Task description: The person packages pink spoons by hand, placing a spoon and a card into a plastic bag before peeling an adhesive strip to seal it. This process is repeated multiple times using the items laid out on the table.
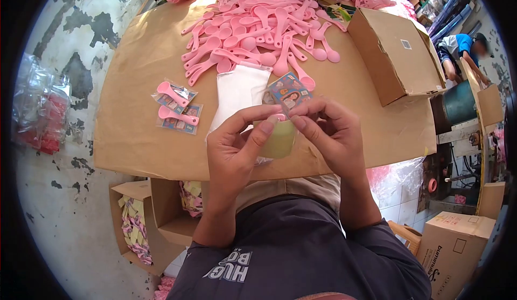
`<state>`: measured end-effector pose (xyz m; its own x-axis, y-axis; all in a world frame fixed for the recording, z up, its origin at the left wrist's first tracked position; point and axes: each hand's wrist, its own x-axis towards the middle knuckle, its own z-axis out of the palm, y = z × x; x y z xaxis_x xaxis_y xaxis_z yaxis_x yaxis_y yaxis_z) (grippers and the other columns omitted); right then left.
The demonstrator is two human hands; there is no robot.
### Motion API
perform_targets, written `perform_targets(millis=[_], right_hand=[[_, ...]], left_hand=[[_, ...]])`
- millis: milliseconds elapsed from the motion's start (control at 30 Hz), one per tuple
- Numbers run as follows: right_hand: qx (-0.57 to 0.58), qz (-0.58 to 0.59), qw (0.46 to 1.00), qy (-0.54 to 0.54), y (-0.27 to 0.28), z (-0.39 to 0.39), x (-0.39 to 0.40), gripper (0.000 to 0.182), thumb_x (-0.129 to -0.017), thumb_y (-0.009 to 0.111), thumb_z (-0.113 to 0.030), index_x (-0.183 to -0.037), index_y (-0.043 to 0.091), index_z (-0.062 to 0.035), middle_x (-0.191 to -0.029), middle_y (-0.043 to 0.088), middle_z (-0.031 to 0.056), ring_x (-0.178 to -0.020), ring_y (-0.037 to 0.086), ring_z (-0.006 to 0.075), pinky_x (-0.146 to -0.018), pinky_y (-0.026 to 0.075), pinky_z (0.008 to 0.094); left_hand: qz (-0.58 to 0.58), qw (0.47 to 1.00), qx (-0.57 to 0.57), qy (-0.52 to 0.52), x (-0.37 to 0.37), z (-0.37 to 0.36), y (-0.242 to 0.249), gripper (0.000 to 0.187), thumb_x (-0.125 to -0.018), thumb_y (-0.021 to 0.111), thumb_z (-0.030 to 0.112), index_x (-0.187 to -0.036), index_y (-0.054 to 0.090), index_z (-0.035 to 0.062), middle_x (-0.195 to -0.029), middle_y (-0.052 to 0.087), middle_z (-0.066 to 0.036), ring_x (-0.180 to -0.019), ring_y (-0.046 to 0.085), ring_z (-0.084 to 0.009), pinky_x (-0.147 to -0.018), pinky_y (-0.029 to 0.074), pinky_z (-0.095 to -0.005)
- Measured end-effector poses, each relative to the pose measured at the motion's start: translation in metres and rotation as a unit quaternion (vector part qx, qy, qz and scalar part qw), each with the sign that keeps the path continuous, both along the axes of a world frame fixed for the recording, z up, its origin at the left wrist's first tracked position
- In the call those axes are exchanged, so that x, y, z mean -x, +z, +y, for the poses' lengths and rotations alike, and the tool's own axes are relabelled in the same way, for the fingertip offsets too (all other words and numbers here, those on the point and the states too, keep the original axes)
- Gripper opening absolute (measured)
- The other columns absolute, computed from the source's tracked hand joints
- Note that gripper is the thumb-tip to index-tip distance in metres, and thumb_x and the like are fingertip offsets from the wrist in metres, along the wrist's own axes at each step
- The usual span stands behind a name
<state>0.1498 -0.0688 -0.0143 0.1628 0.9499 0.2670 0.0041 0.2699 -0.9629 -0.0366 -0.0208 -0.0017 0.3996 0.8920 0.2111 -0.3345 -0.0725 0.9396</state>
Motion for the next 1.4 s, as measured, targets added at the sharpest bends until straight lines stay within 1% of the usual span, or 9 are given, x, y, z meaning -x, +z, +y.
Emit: perform_targets(millis=[233, 333, 667, 800, 867, 967, 1067, 1100, 1400], right_hand=[[-0.032, 0.09, 0.995, 0.015, 0.008, -0.003, 0.002, 0.01, -0.099, 0.065, 0.0, -0.106, 0.071, 0.0003, -0.103, 0.068, 0.0029, -0.087, 0.059, 0.0051, -0.072, 0.047, 0.0227], [-0.048, 0.048, 0.996, 0.05, 0.015, -0.005, -0.006, 0.01, -0.098, 0.063, 0.003, -0.102, 0.072, 0.0013, -0.097, 0.066, 0.0048, -0.089, 0.059, 0.008, -0.076, 0.047, 0.024], [-0.023, 0.065, 0.993, 0.095, 0.025, -0.007, -0.004, 0.011, -0.093, 0.061, 0.005, -0.098, 0.07, 0.0034, -0.096, 0.064, 0.0075, -0.087, 0.059, 0.0111, -0.074, 0.047, 0.0251], [-0.031, -0.016, 0.998, 0.059, 0.024, -0.006, 0.003, 0.008, -0.091, 0.07, 0.003, -0.099, 0.068, 0.0026, -0.098, 0.065, 0.0068, -0.085, 0.061, 0.0088, -0.072, 0.047, 0.0225], [-0.033, -0.063, 0.996, 0.048, 0.019, -0.005, 0.004, 0.011, -0.09, 0.072, 0.003, -0.101, 0.067, 0.0027, -0.099, 0.066, 0.0061, -0.087, 0.061, 0.0081, -0.073, 0.048, 0.0217], [-0.019, 0.037, 0.999, 0.034, 0.016, -0.003, 0.006, 0.018, -0.091, 0.074, 0.003, -0.106, 0.065, 0.0027, -0.101, 0.066, 0.0043, -0.09, 0.063, 0.0079, -0.077, 0.051, 0.0216], [-0.031, 0.084, 0.996, 0.016, 0.017, -0.003, 0.005, 0.022, -0.092, 0.072, 0.005, -0.112, 0.063, 0.0035, -0.101, 0.066, 0.0046, -0.092, 0.065, 0.0095, -0.083, 0.055, 0.0242], [-0.04, 0.104, 0.994, 0.012, 0.019, -0.003, 0.005, 0.023, -0.092, 0.072, 0.005, -0.114, 0.063, 0.0041, -0.102, 0.067, 0.0057, -0.094, 0.066, 0.0103, -0.085, 0.055, 0.0249], [-0.032, 0.075, 0.997, -0.011, 0.016, -0.011, -0.024, 0.021, -0.091, 0.07, 0.009, -0.112, 0.065, 0.0048, -0.103, 0.07, 0.0105, -0.095, 0.069, 0.0142, -0.084, 0.058, 0.0278]], left_hand=[[0.017, 1.0, -0.014, -0.013, 0.005, 0.0, 0.001, 0.024, -0.102, 0.062, 0.003, -0.123, 0.067, -0.0062, -0.106, 0.076, -0.013, -0.097, 0.07, -0.0139, -0.085, 0.057, -0.027], [0.002, 0.999, -0.052, -0.003, 0.009, 0.002, -0.006, 0.02, -0.102, 0.061, 0.002, -0.12, 0.067, -0.0056, -0.104, 0.076, -0.013, -0.093, 0.069, -0.0107, -0.08, 0.055, -0.0243], [-0.078, 0.996, -0.043, -0.01, 0.018, 0.007, -0.018, 0.011, -0.1, 0.053, -0.005, -0.105, 0.063, -0.0024, -0.091, 0.072, -0.006, -0.081, 0.062, -0.0046, -0.071, 0.047, -0.0186], [-0.056, 0.997, -0.049, -0.019, 0.026, 0.006, -0.02, 0.011, -0.099, 0.059, -0.004, -0.11, 0.059, -0.0023, -0.095, 0.074, -0.011, -0.087, 0.067, -0.0074, -0.076, 0.052, -0.0215], [-0.031, 0.999, -0.001, -0.007, 0.018, -0.001, -0.008, 0.024, -0.097, 0.067, -0.002, -0.118, 0.055, -0.0014, -0.103, 0.076, -0.017, -0.097, 0.07, -0.0125, -0.083, 0.056, -0.0249], [-0.088, 0.995, 0.041, -0.029, 0.014, -0.001, -0.003, 0.045, -0.095, 0.072, 0.0, -0.134, 0.049, -0.0007, -0.11, 0.075, -0.02, -0.104, 0.07, -0.0162, -0.087, 0.057, -0.0277], [-0.028, 0.993, 0.067, -0.095, 0.013, 0.0, 0.002, 0.054, -0.096, 0.071, 0.001, -0.144, 0.046, 0.0007, -0.111, 0.074, -0.02, -0.103, 0.071, -0.0167, -0.086, 0.058, -0.0279], [0.023, 0.992, 0.055, -0.109, 0.015, 0.003, -0.001, 0.053, -0.096, 0.069, 0.0, -0.145, 0.048, -0.0027, -0.113, 0.074, -0.019, -0.104, 0.07, -0.0169, -0.086, 0.06, -0.0297], [-0.015, 0.997, 0.059, -0.043, 0.009, 0.004, 0.001, 0.036, -0.097, 0.067, -0.003, -0.131, 0.059, -0.0101, -0.114, 0.074, -0.017, -0.102, 0.071, -0.0163, -0.088, 0.06, -0.0302]])
